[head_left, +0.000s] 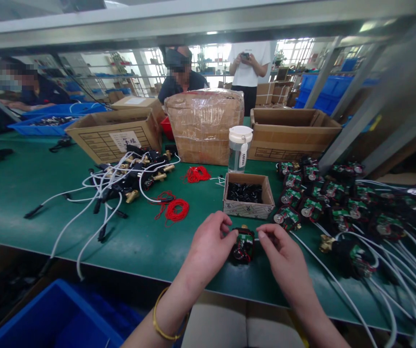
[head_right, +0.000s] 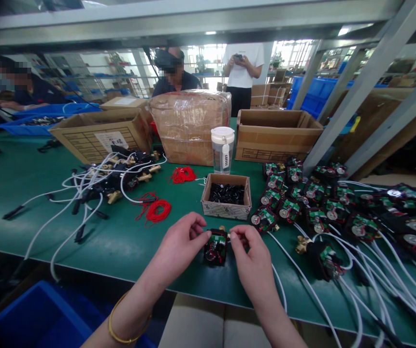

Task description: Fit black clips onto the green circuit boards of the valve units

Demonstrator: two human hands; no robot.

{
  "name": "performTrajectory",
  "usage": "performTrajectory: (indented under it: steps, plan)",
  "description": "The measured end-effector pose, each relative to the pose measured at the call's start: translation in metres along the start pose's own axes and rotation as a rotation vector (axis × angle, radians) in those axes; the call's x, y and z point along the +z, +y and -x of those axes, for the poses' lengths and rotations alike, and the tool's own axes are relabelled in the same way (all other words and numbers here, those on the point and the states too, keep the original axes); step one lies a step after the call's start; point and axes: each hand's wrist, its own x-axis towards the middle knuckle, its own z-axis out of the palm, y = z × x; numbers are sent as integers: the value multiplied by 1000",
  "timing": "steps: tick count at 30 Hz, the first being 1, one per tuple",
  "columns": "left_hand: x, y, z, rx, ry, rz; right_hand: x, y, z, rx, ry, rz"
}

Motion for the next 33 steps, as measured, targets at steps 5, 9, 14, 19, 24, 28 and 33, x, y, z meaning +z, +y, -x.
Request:
performTrajectory:
  steps: [5, 9, 14, 19, 24, 28, 33]
  plan:
    - [1, 0, 0, 44, -10, -7, 9, -2, 0, -9, -2, -23]
    - [3, -2, 1, 38, -18, 81, 14, -5, -4, -43, 17, 20]
    - [0, -5, -2, -23, -97, 228, 14, -9, -5, -19, -11, -4]
    - [1, -9, -5, -16, -117, 268, 17, -11, -8, -11, -17, -21]
    - [6, -12, -4, 1, -52, 221, 13, -3, -12, 32, -83, -122]
    - [11, -16, -2, 15, 15, 213, 6, 3, -11, 43, -137, -161]
    - [13, -28, 5, 62, -8, 309, 2, 8, -5, 34, -181, -242]
